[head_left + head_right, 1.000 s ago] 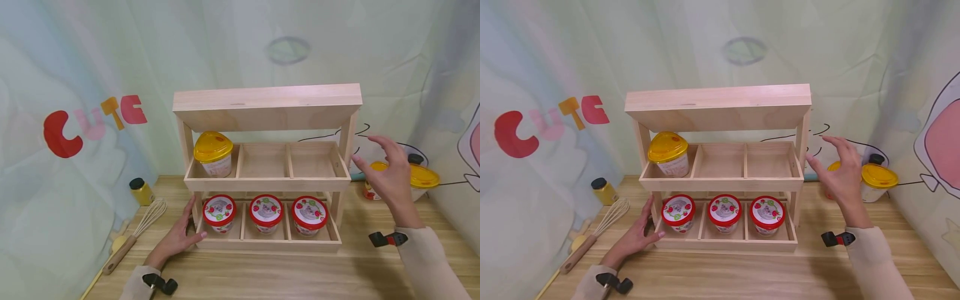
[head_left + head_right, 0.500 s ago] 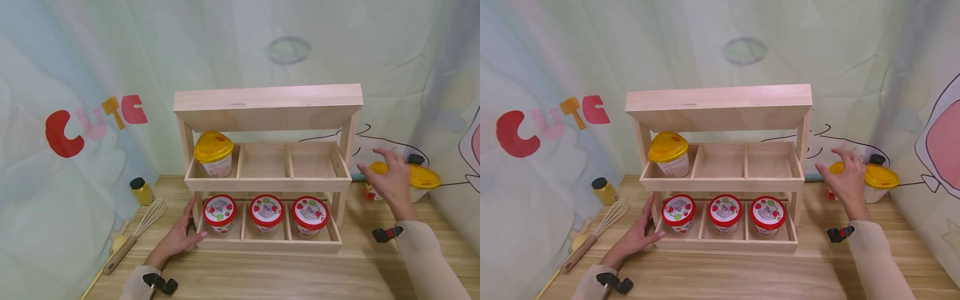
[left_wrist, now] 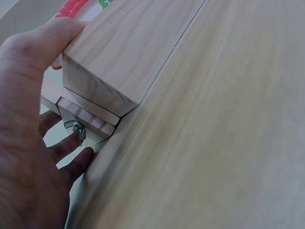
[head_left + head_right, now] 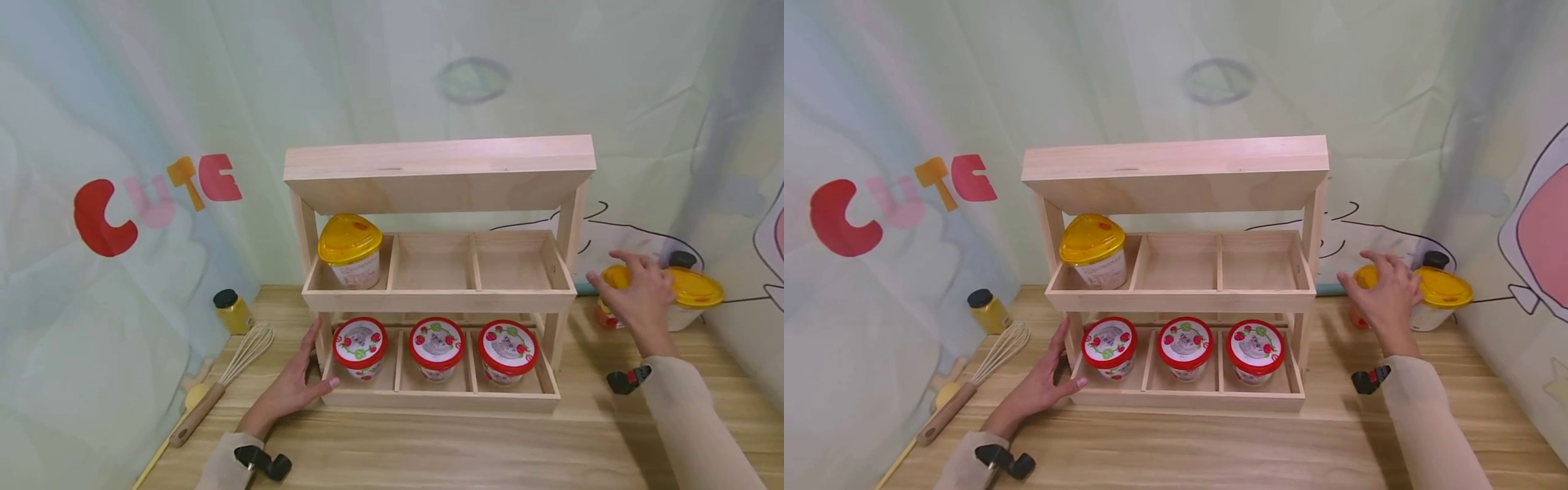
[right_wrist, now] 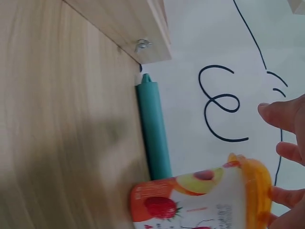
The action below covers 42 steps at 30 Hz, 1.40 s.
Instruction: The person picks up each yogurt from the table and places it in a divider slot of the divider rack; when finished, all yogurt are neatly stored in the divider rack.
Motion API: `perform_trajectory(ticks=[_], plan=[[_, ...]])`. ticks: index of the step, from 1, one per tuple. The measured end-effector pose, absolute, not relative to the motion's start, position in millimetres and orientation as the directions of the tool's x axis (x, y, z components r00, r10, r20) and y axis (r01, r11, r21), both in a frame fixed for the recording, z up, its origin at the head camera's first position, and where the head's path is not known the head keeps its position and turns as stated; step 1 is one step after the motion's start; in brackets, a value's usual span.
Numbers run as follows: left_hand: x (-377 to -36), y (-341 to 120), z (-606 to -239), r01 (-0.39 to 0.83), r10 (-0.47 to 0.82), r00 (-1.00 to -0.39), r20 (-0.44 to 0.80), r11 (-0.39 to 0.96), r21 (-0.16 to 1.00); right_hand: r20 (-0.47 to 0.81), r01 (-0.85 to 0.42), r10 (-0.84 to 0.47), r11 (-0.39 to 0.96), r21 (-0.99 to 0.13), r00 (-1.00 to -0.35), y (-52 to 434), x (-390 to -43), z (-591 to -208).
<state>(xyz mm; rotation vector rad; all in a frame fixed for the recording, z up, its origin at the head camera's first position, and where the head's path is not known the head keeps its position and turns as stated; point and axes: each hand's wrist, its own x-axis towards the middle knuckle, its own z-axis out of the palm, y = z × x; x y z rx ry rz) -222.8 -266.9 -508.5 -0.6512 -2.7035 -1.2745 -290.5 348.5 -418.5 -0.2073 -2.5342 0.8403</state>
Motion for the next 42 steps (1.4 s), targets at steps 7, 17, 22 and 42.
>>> perform_trajectory(ticks=[7,17,22,42], plan=[[-223.3,-266.2,-508.4,0.414,0.346,-0.904,0.251,0.561,0.717,0.387,-0.034,0.263,0.790,-0.613,-0.884,348.8,-289.6,-436.1],[-223.8,-265.4,-511.0,0.423,0.357,-0.899,0.253,0.564,0.709,0.525,-0.168,0.226,0.782,-0.600,-0.821,355.2,-289.9,-464.8],[-221.9,-263.1,-511.8,0.420,0.355,-0.901,0.251,0.562,0.713,0.585,-0.210,0.219,0.790,-0.576,-0.781,356.6,-288.3,-470.9],[-223.8,-267.3,-509.1,0.426,0.351,-0.899,0.263,0.558,0.712,0.717,-0.312,0.268,0.764,-0.565,-0.643,347.0,-286.3,-445.0]])
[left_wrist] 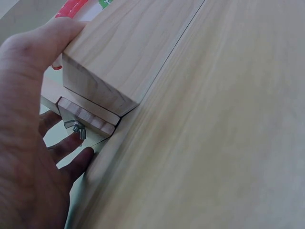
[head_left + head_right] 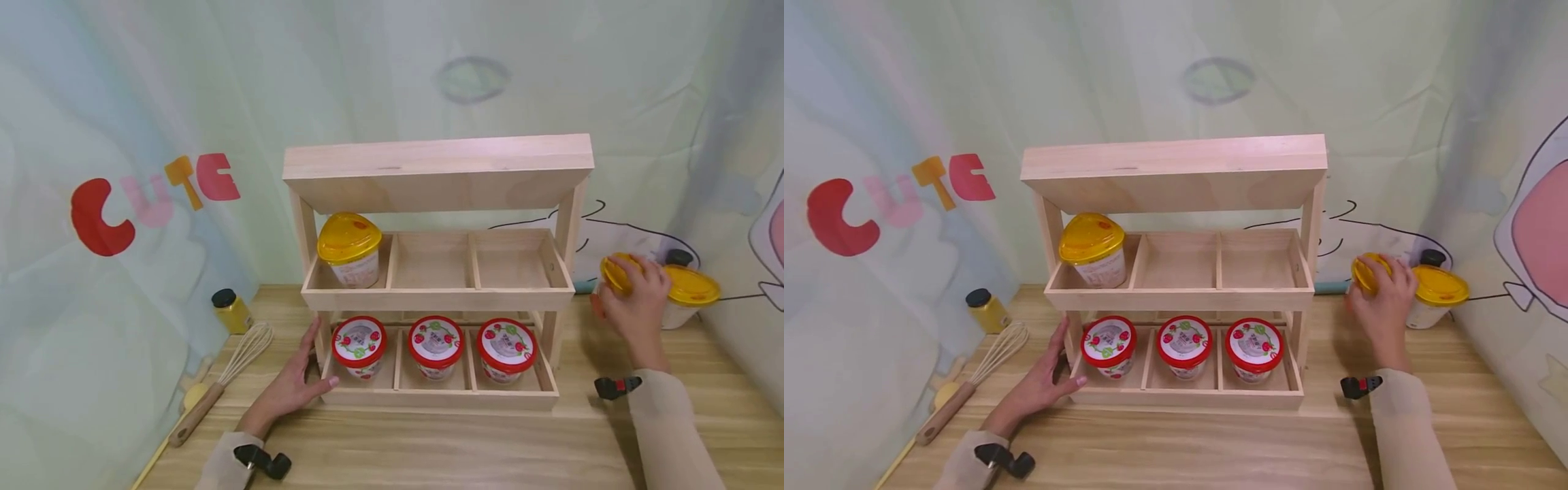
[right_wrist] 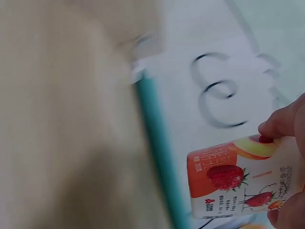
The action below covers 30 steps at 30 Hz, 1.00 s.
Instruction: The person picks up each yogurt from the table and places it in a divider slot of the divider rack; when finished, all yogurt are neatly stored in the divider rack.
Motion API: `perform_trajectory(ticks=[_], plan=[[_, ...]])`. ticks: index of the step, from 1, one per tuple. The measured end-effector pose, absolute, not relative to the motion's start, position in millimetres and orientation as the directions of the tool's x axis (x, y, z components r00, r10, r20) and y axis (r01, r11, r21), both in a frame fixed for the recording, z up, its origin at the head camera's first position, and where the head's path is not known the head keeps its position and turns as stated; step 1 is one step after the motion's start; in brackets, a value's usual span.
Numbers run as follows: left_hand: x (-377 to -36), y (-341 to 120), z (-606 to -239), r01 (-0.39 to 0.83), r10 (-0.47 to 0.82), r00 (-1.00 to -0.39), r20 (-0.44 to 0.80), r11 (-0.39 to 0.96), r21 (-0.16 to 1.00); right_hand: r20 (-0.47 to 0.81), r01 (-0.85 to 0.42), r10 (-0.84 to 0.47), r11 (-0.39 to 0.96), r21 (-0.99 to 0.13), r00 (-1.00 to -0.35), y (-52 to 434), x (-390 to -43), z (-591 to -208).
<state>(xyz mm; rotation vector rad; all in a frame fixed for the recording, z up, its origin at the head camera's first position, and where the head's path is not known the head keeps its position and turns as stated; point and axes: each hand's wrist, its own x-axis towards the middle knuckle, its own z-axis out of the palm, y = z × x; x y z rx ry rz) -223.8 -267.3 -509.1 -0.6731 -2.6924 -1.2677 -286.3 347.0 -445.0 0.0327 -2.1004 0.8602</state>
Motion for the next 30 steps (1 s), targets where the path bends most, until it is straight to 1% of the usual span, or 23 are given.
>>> perform_trajectory(ticks=[5,11,15,22,26,30], plan=[[-222.5,-268.5,-508.5,0.416,0.342,-0.904,0.256,0.564,0.713,0.743,-0.358,0.263,0.747,-0.560,-0.615,333.3,-278.6,-411.3],[-223.6,-266.9,-509.7,0.430,0.352,-0.898,0.264,0.581,0.691,0.789,-0.417,0.242,0.741,-0.526,-0.565,322.5,-262.5,-379.9],[-223.5,-266.5,-508.8,0.440,0.358,-0.894,0.271,0.579,0.686,0.814,-0.464,0.198,0.737,-0.491,-0.547,317.3,-253.1,-362.7],[-222.3,-267.2,-507.8,0.443,0.358,-0.892,0.276,0.572,0.690,0.816,-0.501,0.179,0.711,-0.493,-0.549,306.8,-231.6,-333.5],[-222.2,-266.7,-507.6,0.442,0.357,-0.892,0.278,0.559,0.701,0.845,-0.541,0.160,0.704,-0.461,-0.511,299.7,-220.3,-319.5],[-222.4,-266.1,-508.0,0.434,0.355,-0.895,0.269,0.558,0.707,0.876,-0.581,0.116,0.706,-0.404,-0.468,292.6,-208.3,-305.5]])
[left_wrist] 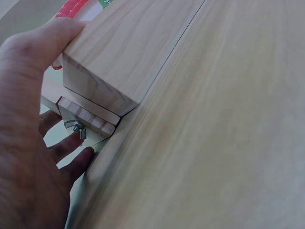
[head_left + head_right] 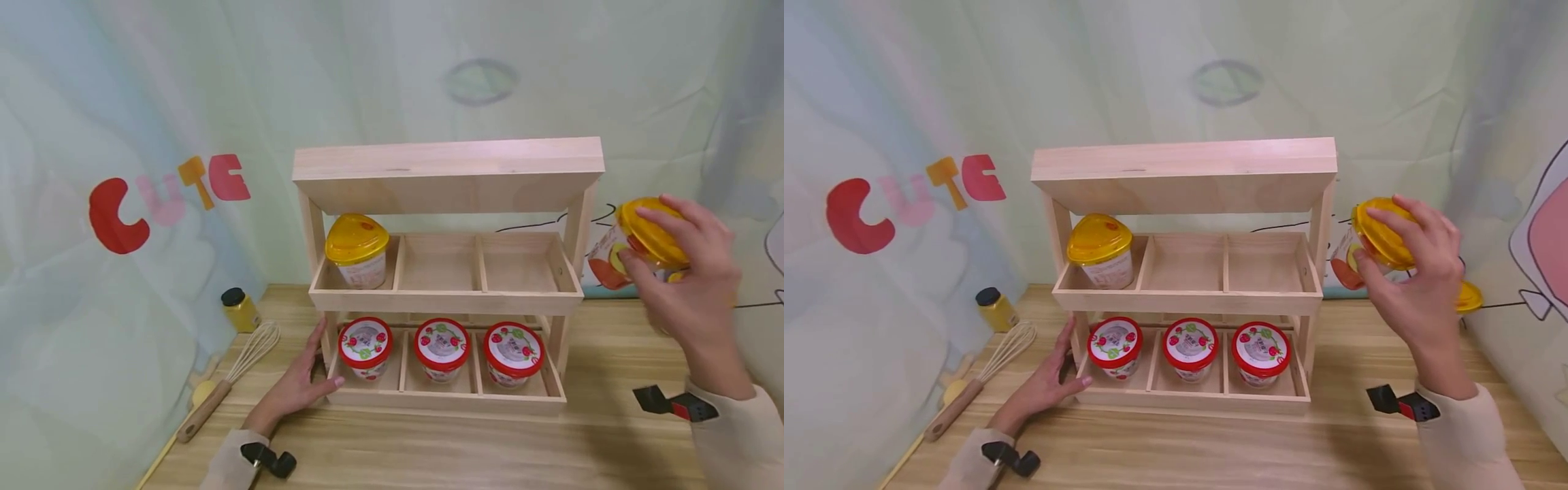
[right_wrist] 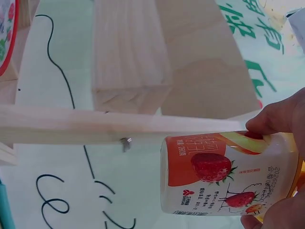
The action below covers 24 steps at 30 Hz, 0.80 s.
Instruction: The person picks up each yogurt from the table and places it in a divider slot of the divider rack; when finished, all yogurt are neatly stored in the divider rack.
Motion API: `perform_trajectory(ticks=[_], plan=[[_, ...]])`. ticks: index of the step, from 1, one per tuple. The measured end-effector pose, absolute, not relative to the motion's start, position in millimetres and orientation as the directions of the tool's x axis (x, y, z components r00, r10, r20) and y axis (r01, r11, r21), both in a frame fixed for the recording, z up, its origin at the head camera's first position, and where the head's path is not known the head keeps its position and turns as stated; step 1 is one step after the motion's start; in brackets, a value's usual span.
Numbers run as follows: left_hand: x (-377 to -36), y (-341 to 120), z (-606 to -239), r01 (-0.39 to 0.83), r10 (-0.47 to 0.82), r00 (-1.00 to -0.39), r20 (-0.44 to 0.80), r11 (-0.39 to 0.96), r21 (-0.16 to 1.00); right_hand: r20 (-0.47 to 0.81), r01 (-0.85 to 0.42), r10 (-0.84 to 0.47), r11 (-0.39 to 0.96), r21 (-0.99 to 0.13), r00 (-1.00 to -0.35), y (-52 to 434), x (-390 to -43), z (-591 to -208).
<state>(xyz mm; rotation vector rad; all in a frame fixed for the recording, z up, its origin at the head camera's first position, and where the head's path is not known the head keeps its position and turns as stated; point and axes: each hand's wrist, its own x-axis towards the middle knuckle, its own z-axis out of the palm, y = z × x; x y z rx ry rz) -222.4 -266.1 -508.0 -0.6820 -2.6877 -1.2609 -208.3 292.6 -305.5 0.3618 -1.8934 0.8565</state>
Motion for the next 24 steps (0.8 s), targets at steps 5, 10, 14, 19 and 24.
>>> perform_trajectory(ticks=[5,10,14,19,24], plan=[[-222.8,-264.7,-507.5,0.411,0.349,-0.904,0.246,0.558,0.720,0.882,-0.614,0.059,0.695,-0.373,-0.468,285.5,-193.6,-290.8],[-223.0,-265.7,-506.9,0.405,0.344,-0.907,0.241,0.562,0.721,0.870,-0.657,0.038,0.640,-0.398,-0.491,273.3,-186.1,-281.1],[-222.7,-266.8,-506.7,0.408,0.345,-0.906,0.244,0.564,0.718,0.857,-0.687,0.035,0.581,-0.436,-0.515,260.3,-187.1,-278.9],[-222.1,-266.7,-506.3,0.415,0.349,-0.903,0.250,0.562,0.716,0.845,-0.724,0.007,0.513,-0.461,-0.534,242.2,-191.5,-280.8],[-221.4,-266.3,-505.5,0.409,0.347,-0.906,0.245,0.559,0.721,0.841,-0.760,-0.050,0.459,-0.460,-0.539,227.1,-197.9,-283.0]])
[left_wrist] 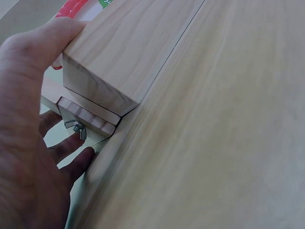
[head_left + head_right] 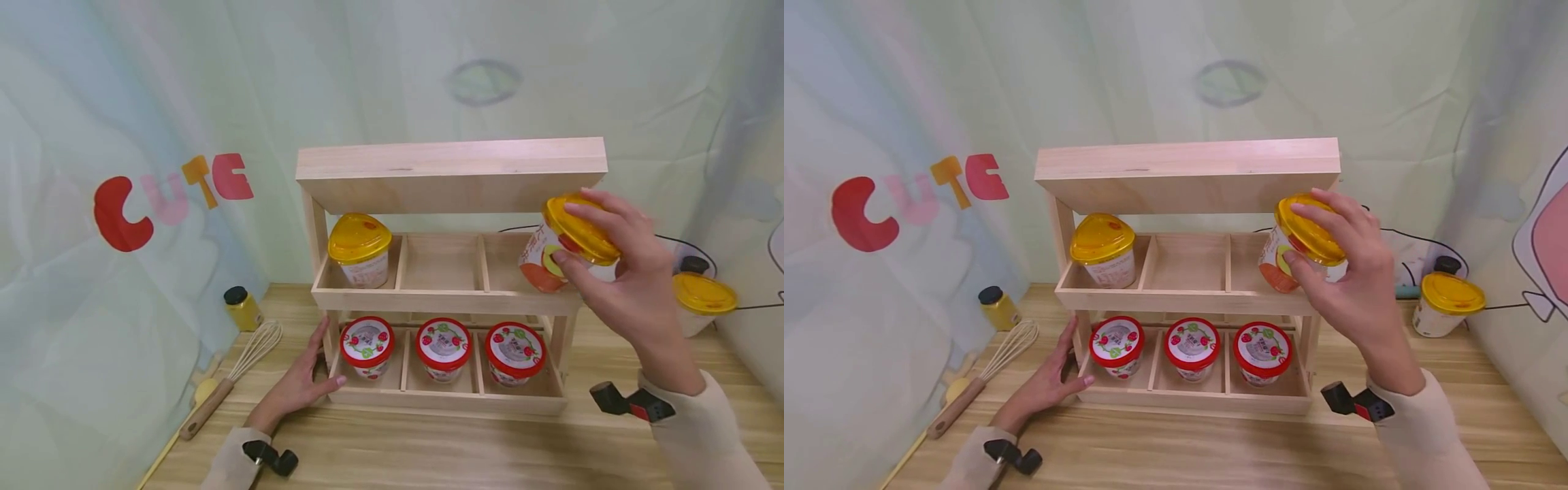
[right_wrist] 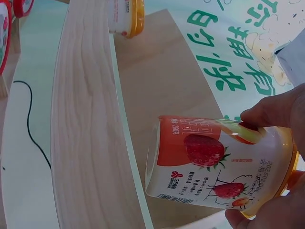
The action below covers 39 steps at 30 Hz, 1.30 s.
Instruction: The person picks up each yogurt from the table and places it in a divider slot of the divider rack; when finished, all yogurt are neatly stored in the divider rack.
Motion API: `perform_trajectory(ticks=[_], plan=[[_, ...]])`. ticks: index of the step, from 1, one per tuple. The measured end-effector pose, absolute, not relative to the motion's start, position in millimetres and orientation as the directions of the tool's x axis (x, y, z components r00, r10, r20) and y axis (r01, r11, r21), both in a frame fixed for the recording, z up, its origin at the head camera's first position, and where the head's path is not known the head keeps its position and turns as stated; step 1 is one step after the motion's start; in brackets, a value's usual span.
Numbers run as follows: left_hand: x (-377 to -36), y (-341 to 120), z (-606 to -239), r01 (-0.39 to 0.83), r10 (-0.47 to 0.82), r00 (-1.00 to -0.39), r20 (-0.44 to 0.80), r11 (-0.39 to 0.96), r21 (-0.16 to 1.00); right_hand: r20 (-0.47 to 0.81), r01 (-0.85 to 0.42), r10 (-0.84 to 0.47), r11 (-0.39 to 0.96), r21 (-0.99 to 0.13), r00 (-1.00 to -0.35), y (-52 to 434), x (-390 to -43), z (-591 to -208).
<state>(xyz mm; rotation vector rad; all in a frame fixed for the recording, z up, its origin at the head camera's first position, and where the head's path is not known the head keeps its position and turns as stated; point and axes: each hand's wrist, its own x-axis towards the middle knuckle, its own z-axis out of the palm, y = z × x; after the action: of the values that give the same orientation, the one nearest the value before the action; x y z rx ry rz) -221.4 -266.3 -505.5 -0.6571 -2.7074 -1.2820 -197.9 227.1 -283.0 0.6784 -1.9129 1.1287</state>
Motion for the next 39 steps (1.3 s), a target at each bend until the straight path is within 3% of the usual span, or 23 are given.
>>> perform_trajectory(ticks=[21,39], plan=[[-221.9,-264.8,-505.8,0.438,0.361,-0.893,0.269,0.559,0.704,0.834,-0.789,-0.194,0.486,-0.376,-0.516,154.0,-222.7,-287.7],[-221.7,-266.0,-506.1,0.420,0.353,-0.901,0.253,0.561,0.714,0.807,-0.804,-0.314,0.513,-0.300,-0.501,120.4,-250.3,-309.2]])
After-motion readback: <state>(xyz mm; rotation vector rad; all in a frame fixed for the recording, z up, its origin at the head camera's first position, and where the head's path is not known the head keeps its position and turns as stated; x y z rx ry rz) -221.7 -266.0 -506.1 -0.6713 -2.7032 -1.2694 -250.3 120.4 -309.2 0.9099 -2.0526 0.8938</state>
